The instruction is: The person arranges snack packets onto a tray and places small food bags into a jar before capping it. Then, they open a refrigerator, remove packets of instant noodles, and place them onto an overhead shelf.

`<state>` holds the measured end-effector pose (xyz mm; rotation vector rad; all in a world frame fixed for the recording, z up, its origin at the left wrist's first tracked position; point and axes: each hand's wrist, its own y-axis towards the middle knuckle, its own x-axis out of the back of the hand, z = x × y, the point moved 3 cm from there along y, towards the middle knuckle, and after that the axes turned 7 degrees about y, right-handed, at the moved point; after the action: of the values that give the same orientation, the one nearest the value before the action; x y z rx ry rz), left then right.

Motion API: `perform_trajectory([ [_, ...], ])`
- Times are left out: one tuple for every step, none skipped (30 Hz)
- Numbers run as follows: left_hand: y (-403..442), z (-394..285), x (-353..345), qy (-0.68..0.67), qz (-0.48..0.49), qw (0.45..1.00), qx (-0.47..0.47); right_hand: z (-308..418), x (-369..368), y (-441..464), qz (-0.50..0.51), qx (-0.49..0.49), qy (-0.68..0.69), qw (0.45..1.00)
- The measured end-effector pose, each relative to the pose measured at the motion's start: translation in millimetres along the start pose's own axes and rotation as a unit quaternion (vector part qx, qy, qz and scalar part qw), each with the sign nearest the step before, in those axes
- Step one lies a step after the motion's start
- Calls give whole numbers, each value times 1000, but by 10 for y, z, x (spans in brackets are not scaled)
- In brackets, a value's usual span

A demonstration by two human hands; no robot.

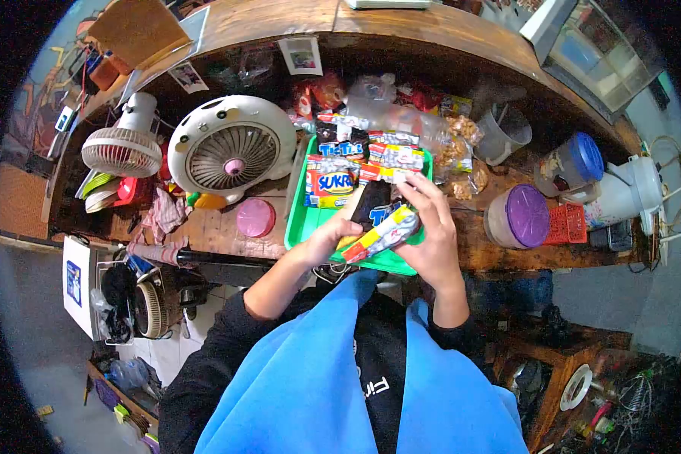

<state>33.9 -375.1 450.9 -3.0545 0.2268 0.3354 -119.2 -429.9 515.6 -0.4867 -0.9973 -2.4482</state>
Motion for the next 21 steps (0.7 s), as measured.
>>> perform_trajectory([
  [-4, -79, 23, 160, -28, 981, -108, -13, -41, -3, 4, -6, 18, 1000],
  [-32, -142, 34, 170, -3, 974, -149, -27, -69, -3, 6, -3, 18, 1000],
  [-59, -198, 21, 170, -6, 974, -150, -37, -93, -13, 19, 5, 26, 999],
  [-84, -204, 23, 121, -44, 987, -94, -33, -118, -26, 32, 11, 35, 999],
  [-120, -180, 42, 72, -81, 993, -38, -15, -140, -35, 35, 11, 38, 999],
  [-81, -159, 134, 47, -77, 995, -46, -20, -151, -41, 26, -37, 53, 998],
  [-155, -256, 174, 20, -106, 994, 3, -26, -150, -42, 14, -84, 66, 994],
  [-152, -198, 321, 32, -137, 989, -43, -52, -119, -79, -1, -164, 120, 979],
  [-136, -206, 436, 44, -166, 981, -89, -128, -76, -120, -61, -202, 97, 973],
  [-160, -204, 529, 42, -186, 977, -97, -170, -25, -130, -113, -206, 128, 964],
  [-182, -205, 594, 39, -206, 972, -105, -190, 26, -126, -165, -209, 159, 951],
  [-192, -213, 617, 38, -219, 968, -119, -159, 92, -104, -174, -196, 120, 958],
  [-200, -214, 611, 38, -218, 968, -120, -185, 104, -117, -175, -195, 120, 958],
  [-207, -205, 587, 80, -220, 967, -101, -256, 80, -152, -161, -225, 140, 951],
  [-207, -194, 562, 121, -221, 964, -82, -336, 38, -196, -146, -254, 160, 943],
  [-195, -153, 562, 152, -247, 952, -98, -406, -21, -255, -125, -243, 101, 957],
  [-191, -98, 580, 151, -247, 952, -99, -445, -84, -299, -139, -238, 108, 955],
  [-199, -79, 604, 214, -275, 932, -96, -423, -101, -302, -120, -214, 45, 968],
  [-211, -69, 616, 276, -302, 908, -92, -409, -116, -306, -100, -190, -18, 977],
  [-215, -65, 596, 284, -331, 893, -115, -484, -164, -350, -104, -200, 9, 974],
  [-209, -90, 554, 283, -331, 893, -114, -490, -190, -361, -104, -201, 9, 974],
])
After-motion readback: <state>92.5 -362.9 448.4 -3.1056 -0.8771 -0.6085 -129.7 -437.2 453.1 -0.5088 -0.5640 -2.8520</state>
